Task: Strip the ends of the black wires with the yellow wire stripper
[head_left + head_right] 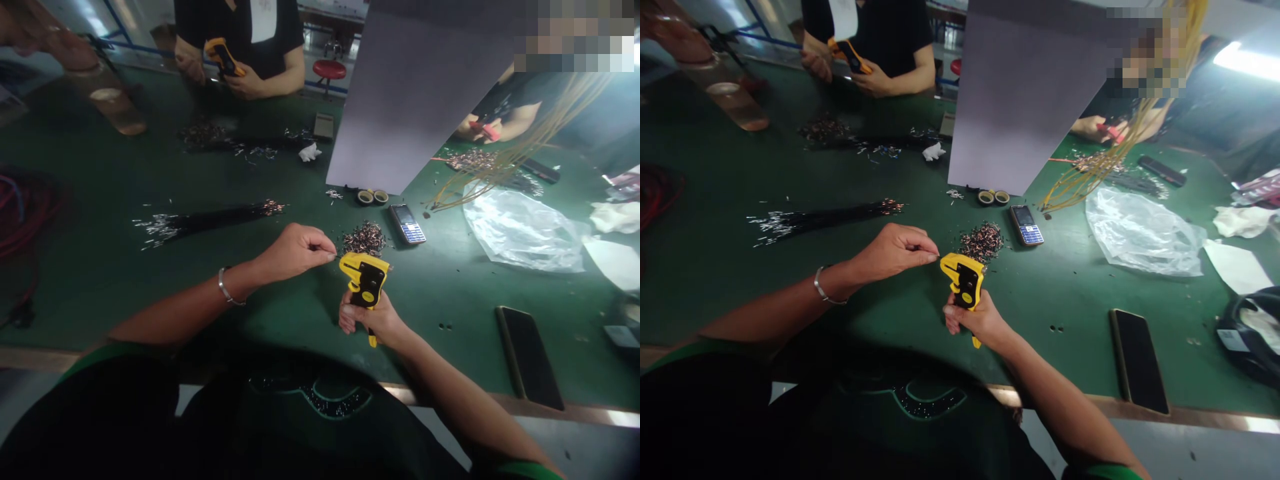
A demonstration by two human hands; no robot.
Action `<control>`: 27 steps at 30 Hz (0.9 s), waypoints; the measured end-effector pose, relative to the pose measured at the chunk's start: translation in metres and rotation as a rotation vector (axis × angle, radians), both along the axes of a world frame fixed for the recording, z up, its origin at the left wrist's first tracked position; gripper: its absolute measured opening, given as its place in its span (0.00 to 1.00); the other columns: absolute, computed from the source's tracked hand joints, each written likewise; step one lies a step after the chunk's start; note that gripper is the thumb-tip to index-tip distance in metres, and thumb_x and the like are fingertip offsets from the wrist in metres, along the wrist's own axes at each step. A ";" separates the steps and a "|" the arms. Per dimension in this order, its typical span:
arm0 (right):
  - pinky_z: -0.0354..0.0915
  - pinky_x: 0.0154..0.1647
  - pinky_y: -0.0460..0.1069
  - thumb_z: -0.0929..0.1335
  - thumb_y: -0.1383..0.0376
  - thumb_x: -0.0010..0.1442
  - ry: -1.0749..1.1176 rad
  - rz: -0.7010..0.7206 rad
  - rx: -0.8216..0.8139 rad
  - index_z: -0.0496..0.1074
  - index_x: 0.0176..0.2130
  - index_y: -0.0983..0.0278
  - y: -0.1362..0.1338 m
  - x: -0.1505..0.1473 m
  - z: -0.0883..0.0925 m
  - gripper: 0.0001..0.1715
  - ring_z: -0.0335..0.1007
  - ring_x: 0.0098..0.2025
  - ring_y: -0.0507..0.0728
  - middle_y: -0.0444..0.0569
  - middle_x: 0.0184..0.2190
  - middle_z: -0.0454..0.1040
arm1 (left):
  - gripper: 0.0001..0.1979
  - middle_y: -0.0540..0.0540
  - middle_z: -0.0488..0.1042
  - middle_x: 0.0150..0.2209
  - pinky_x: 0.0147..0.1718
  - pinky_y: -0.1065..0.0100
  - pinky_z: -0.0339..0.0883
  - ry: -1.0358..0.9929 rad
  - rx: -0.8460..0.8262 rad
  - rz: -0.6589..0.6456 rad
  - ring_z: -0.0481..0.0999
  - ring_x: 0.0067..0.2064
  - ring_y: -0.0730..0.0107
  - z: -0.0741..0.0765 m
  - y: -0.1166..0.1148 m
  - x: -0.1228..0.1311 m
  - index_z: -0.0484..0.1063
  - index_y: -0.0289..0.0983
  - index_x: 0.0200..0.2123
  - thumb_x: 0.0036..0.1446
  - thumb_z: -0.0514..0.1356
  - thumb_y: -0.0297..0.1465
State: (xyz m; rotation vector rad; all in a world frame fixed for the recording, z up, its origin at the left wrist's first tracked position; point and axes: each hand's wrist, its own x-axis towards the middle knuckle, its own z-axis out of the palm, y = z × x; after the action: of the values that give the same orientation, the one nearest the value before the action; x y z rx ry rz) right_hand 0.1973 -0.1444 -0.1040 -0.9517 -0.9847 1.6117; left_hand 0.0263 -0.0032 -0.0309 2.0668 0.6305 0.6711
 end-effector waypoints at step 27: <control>0.63 0.18 0.48 0.76 0.60 0.53 0.064 -0.013 -0.039 0.66 0.28 0.65 0.005 -0.004 -0.003 0.17 0.60 0.16 0.50 0.38 0.15 0.64 | 0.05 0.49 0.76 0.25 0.27 0.72 0.62 0.028 -0.066 0.023 0.69 0.26 0.77 -0.005 0.004 0.001 0.78 0.35 0.25 0.49 0.61 0.28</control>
State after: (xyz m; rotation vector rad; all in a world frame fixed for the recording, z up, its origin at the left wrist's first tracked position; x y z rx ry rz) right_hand 0.1937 -0.1398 -0.1074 -0.9249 -0.9049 1.6455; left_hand 0.0274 0.0012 -0.0355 2.0133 0.6843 0.6270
